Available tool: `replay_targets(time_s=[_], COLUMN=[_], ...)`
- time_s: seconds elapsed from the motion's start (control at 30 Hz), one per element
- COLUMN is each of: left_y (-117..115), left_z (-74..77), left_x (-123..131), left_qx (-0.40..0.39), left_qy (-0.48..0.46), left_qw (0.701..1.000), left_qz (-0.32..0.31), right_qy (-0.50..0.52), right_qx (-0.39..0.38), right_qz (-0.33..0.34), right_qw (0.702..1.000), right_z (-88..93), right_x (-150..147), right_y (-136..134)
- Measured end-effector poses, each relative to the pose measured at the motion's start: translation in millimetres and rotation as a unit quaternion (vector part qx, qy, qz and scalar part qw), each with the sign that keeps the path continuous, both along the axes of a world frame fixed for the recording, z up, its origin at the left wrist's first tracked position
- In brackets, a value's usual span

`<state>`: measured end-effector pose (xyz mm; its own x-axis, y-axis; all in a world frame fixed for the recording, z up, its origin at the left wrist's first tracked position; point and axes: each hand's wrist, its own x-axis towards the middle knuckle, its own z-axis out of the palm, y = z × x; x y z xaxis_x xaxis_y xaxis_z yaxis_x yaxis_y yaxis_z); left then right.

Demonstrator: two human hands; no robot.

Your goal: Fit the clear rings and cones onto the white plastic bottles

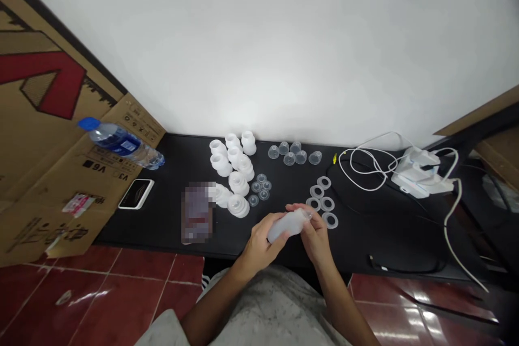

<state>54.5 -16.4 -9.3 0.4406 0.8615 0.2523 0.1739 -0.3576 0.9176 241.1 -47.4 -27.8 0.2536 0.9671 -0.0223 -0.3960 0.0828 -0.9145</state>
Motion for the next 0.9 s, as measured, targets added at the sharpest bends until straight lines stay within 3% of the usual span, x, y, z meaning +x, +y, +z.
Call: replay_targets(time_s=[0.13, 0.4, 0.63, 0.8, 0.9], left_y=[6, 5, 8, 9, 7], left_z=[7.9, 5.5, 5.0, 0.8, -4.0], left_x=[2, 1, 3, 1, 1], left_qx=[-0.054, -0.042, -0.038, -0.063, -0.095], left_qy=[0.008, -0.047, -0.068, -0.090, -0.121], left_qw=[0.997, 0.998, 0.996, 0.994, 0.988], left_qz=[-0.049, -0.010, -0.033, -0.006, -0.004], right_qy=[-0.019, -0.151, -0.259, -0.276, -0.269], right_qx=[-0.022, -0.045, -0.048, -0.034, -0.029], right_qz=[-0.027, 0.008, -0.041, 0.010, -0.015], right_qw=[0.999, 0.987, 0.964, 0.961, 0.963], right_z=[1.2, 7.5, 32.3, 39.8, 41.0], right_x=[4, 4, 14, 10, 16], right_y=[-2, -10, 0, 9, 18])
